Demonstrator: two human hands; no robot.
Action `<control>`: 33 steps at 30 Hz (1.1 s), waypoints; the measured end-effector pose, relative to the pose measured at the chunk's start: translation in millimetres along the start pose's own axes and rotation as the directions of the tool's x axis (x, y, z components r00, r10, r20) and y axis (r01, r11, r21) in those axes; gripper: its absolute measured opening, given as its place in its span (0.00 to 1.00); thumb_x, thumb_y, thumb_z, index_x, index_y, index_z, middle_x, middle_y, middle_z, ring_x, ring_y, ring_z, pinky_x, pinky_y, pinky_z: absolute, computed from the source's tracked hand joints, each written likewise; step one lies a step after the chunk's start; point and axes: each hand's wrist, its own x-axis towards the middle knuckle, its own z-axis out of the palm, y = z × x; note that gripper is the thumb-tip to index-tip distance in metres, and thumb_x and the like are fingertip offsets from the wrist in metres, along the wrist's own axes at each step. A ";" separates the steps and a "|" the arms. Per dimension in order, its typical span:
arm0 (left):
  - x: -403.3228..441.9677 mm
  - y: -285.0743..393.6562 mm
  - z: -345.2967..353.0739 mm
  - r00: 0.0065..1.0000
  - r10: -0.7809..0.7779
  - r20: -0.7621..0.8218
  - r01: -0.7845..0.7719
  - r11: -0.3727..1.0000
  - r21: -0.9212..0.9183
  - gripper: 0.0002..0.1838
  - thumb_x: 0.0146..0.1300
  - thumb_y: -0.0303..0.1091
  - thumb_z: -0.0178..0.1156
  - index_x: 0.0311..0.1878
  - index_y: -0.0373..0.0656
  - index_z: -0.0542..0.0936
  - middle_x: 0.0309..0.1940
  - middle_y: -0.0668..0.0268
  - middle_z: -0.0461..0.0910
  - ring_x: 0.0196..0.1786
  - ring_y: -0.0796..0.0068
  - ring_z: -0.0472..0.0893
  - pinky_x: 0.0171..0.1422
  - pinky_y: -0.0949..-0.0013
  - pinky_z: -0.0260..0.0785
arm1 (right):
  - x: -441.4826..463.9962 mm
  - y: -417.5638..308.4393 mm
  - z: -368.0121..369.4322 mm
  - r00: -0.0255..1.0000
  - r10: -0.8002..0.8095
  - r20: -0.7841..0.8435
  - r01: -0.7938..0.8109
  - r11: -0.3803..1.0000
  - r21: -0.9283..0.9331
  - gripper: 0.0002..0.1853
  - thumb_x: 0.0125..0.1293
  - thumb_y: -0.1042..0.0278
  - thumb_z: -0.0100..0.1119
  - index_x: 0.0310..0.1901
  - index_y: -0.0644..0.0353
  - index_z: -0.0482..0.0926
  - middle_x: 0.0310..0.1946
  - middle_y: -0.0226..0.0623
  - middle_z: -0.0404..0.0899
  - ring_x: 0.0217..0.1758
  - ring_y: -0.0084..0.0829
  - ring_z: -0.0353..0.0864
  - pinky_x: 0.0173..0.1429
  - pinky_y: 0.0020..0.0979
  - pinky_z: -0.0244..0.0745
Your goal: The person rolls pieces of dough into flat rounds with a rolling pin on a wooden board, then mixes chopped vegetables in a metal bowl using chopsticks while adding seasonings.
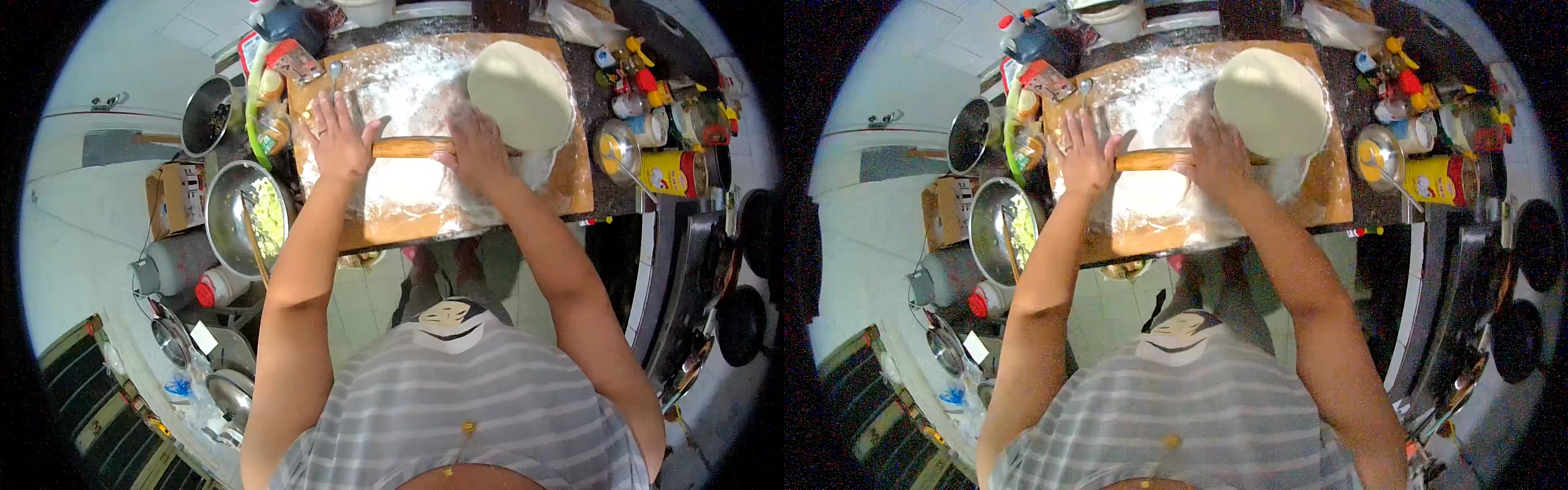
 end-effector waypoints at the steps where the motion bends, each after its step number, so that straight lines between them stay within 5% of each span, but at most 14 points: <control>1: 5.3 4.9 -7.3 0.999 0.033 -0.032 -0.033 0.999 -0.016 0.37 0.64 0.53 0.46 0.69 0.40 0.52 0.71 0.51 0.47 0.73 0.51 0.46 0.72 0.42 0.34 | 9.5 3.0 -4.4 1.000 0.003 0.007 -0.003 0.999 0.041 0.31 0.60 0.48 0.53 0.57 0.65 0.66 0.51 0.52 0.69 0.57 0.50 0.65 0.63 0.49 0.55; 4: -14.9 25.7 -33.1 0.987 0.094 -0.129 -0.123 0.963 -0.239 0.33 0.63 0.44 0.52 0.67 0.40 0.57 0.68 0.49 0.53 0.72 0.54 0.51 0.72 0.46 0.38 | -16.5 18.4 13.3 0.992 -0.105 0.068 0.101 0.993 0.058 0.25 0.59 0.54 0.55 0.51 0.66 0.70 0.45 0.50 0.71 0.50 0.49 0.68 0.59 0.47 0.60; 10: -68.6 63.3 -8.1 0.997 0.052 0.051 -0.032 0.940 -0.339 0.28 0.61 0.39 0.55 0.62 0.38 0.64 0.62 0.52 0.63 0.64 0.56 0.63 0.66 0.52 0.55 | -41.4 9.9 -7.0 0.914 0.391 0.110 -0.401 0.912 0.085 0.23 0.60 0.60 0.53 0.52 0.68 0.69 0.49 0.52 0.70 0.56 0.49 0.67 0.61 0.50 0.59; 13: -61.6 66.2 -0.7 0.961 0.104 0.255 0.023 0.893 -0.450 0.31 0.57 0.38 0.60 0.62 0.37 0.65 0.57 0.52 0.68 0.60 0.56 0.67 0.62 0.56 0.60 | -23.3 8.3 -11.9 0.942 0.320 -0.103 -0.322 0.947 0.003 0.28 0.60 0.63 0.56 0.58 0.69 0.64 0.53 0.55 0.67 0.55 0.51 0.67 0.61 0.47 0.59; 15: -55.1 68.2 -15.2 0.958 0.018 0.287 0.106 0.905 -0.413 0.34 0.50 0.38 0.66 0.60 0.40 0.67 0.50 0.55 0.72 0.54 0.56 0.72 0.56 0.58 0.64 | 36.3 21.4 -13.6 0.939 0.216 -0.267 -0.170 0.968 0.185 0.31 0.62 0.63 0.54 0.63 0.68 0.58 0.58 0.56 0.63 0.59 0.51 0.64 0.63 0.47 0.57; 18: -49.1 61.3 -25.7 0.905 -0.027 0.425 0.227 0.874 -0.428 0.32 0.44 0.36 0.70 0.54 0.39 0.70 0.42 0.56 0.73 0.48 0.56 0.74 0.52 0.58 0.66 | 173.5 10.5 -84.2 0.947 0.219 -0.233 -0.099 0.893 0.439 0.28 0.62 0.66 0.52 0.63 0.61 0.62 0.54 0.52 0.70 0.58 0.48 0.69 0.63 0.40 0.62; 19: -49.2 58.6 -26.9 0.871 -0.027 0.490 0.274 0.856 -0.439 0.31 0.43 0.35 0.70 0.52 0.38 0.71 0.40 0.56 0.73 0.47 0.56 0.74 0.51 0.58 0.67 | 224.2 24.3 -83.5 0.900 0.012 -0.436 0.205 0.871 0.447 0.26 0.59 0.65 0.53 0.59 0.66 0.66 0.53 0.55 0.71 0.57 0.51 0.69 0.62 0.41 0.64; 22: -74.0 57.3 -15.9 0.994 -0.011 0.106 0.079 0.747 -0.660 0.23 0.42 0.23 0.66 0.44 0.38 0.71 0.39 0.55 0.73 0.43 0.53 0.74 0.48 0.58 0.69 | 353.1 24.5 -89.2 0.983 -0.173 -0.066 0.184 0.868 0.462 0.27 0.58 0.65 0.59 0.60 0.58 0.68 0.57 0.51 0.70 0.60 0.46 0.69 0.64 0.37 0.64; 25: -95.4 50.9 -28.3 0.885 -0.078 0.460 0.395 0.650 -0.650 0.26 0.46 0.21 0.64 0.52 0.40 0.70 0.41 0.53 0.75 0.45 0.54 0.75 0.50 0.58 0.69 | 377.7 -16.4 -117.2 0.952 -0.204 0.227 0.139 0.951 0.275 0.28 0.55 0.61 0.62 0.59 0.58 0.70 0.57 0.48 0.70 0.60 0.42 0.70 0.62 0.37 0.66; 28: -106.4 38.0 -30.1 0.823 -0.228 0.520 0.567 0.281 -0.774 0.30 0.51 0.22 0.63 0.59 0.42 0.67 0.46 0.57 0.78 0.51 0.61 0.78 0.54 0.63 0.71 | 389.5 -36.5 -114.8 0.936 -0.128 0.327 0.061 0.976 0.207 0.29 0.52 0.59 0.65 0.56 0.58 0.73 0.54 0.48 0.74 0.56 0.41 0.74 0.58 0.38 0.69; 29: -124.6 28.9 3.3 0.927 -0.211 0.311 0.368 0.342 -0.865 0.27 0.56 0.23 0.62 0.60 0.43 0.69 0.48 0.61 0.79 0.50 0.65 0.78 0.56 0.62 0.72 | 393.1 -38.4 -112.2 0.943 -0.111 0.314 0.055 0.982 0.182 0.29 0.51 0.58 0.66 0.56 0.58 0.73 0.52 0.48 0.75 0.54 0.41 0.76 0.57 0.38 0.70; 30: -110.7 21.9 -41.8 0.535 -0.075 0.842 0.776 -0.351 -0.524 0.21 0.57 0.24 0.62 0.55 0.40 0.73 0.48 0.61 0.78 0.53 0.63 0.77 0.58 0.57 0.71 | 396.5 -38.6 -107.7 0.948 -0.095 0.304 0.048 0.986 0.158 0.29 0.50 0.57 0.66 0.55 0.57 0.74 0.51 0.48 0.76 0.52 0.41 0.77 0.56 0.38 0.71; 31: -119.1 14.7 -39.1 0.531 -0.013 0.847 0.706 -0.546 -0.451 0.22 0.58 0.25 0.61 0.56 0.40 0.71 0.50 0.59 0.76 0.56 0.63 0.75 0.59 0.55 0.70 | 401.7 -35.0 -97.7 0.964 -0.210 0.163 0.208 0.978 0.030 0.26 0.48 0.58 0.67 0.50 0.57 0.78 0.45 0.47 0.79 0.46 0.42 0.80 0.52 0.37 0.73; 33: -133.0 3.4 -37.5 0.583 0.087 0.808 0.524 -0.800 -0.292 0.23 0.59 0.26 0.60 0.58 0.39 0.68 0.54 0.58 0.74 0.58 0.62 0.73 0.60 0.54 0.70 | 410.6 -28.5 -90.7 0.971 -0.195 0.138 0.199 0.980 -0.015 0.24 0.46 0.58 0.69 0.47 0.57 0.80 0.45 0.46 0.79 0.46 0.42 0.80 0.52 0.37 0.73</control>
